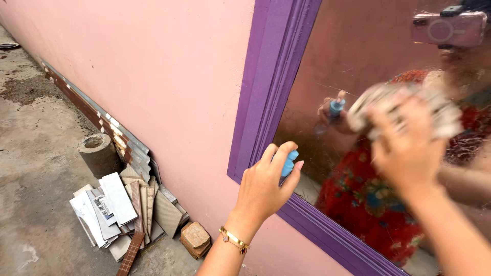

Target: The person cleans a window pane by spraying liquid from a bottle and wiping the surface with a cloth.

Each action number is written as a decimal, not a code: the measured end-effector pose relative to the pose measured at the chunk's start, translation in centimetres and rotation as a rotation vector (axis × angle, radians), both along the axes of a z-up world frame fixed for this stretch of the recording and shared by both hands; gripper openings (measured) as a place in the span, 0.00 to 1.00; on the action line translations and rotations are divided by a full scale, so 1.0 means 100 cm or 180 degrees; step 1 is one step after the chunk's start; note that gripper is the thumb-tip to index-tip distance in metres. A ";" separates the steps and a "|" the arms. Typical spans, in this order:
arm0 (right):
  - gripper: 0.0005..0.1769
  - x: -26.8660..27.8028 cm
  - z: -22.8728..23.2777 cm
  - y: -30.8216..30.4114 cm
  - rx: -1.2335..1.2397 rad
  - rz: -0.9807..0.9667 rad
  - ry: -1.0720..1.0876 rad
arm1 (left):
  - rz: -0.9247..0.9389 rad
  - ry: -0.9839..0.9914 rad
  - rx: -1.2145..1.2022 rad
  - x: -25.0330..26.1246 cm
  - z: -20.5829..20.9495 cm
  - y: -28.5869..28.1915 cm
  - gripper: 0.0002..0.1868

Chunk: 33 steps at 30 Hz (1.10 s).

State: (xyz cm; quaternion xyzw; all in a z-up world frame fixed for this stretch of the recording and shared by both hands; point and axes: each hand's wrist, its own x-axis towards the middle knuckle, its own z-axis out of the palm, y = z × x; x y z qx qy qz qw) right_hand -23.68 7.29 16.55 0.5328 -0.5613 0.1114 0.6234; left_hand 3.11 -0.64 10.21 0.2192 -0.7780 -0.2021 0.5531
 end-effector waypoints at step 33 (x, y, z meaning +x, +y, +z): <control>0.25 -0.017 0.167 0.038 -0.0484 -0.0212 0.0764 | 0.0410 0.0479 -0.2594 -0.068 0.192 0.052 0.31</control>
